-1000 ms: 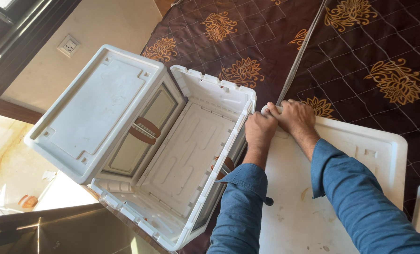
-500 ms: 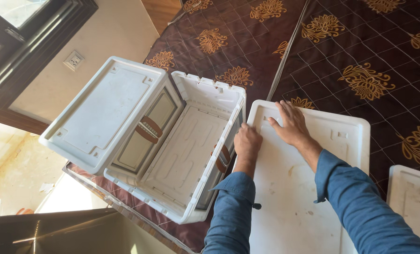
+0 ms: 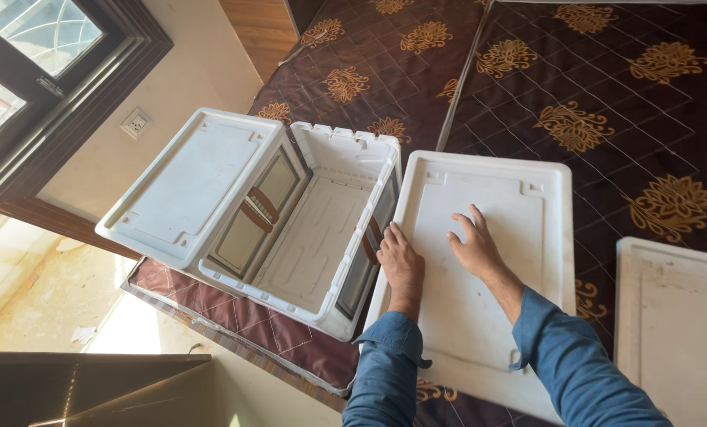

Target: The person assembles a white plastic storage box by unfolding its sides, inserting a mesh panel into the side frame, and securing the lid. The person then stacks the assembled box on top of another similar box.

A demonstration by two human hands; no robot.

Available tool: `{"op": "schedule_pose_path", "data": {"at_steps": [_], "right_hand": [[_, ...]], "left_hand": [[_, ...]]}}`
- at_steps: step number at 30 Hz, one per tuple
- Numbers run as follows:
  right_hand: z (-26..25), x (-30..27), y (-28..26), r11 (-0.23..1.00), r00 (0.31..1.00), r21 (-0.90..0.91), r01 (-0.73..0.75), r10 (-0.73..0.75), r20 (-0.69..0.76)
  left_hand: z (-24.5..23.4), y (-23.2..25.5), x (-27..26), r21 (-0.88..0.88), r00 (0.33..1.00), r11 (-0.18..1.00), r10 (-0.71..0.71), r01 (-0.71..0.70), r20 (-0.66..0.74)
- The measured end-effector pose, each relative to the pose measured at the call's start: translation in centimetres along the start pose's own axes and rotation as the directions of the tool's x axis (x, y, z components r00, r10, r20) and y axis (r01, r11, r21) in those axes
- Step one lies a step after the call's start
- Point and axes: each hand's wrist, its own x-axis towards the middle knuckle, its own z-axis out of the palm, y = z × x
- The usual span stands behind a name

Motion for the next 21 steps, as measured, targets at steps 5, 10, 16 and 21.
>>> {"op": "schedule_pose_path", "data": {"at_steps": [5,10,16,21], "right_hand": [[-2.2,-5.1,2.9,0.998,0.998,-0.026,0.054,-0.055,-0.042],[-6.0,-11.2,4.6,0.979,0.981,-0.202,0.030,-0.068,-0.182],[-9.4,-17.1,6.0,0.960,0.910,-0.278,-0.002,-0.114,-0.399],[-9.9,-20.1,6.6,0.854,0.911,0.375,-0.360,0.408,-0.054]], "left_hand": [[-2.2,-0.7,-3.4,-0.002,0.972,0.981,-0.194,0.196,0.135],[-4.1,-1.1,-6.0,-0.119,0.956,0.952,-0.266,0.281,0.126],[-6.0,-0.6,-11.0,-0.106,0.974,0.969,-0.218,0.223,0.056],[-7.5,2.9,-16.0,-0.216,0.974,0.953,-0.190,0.213,0.122]]}}
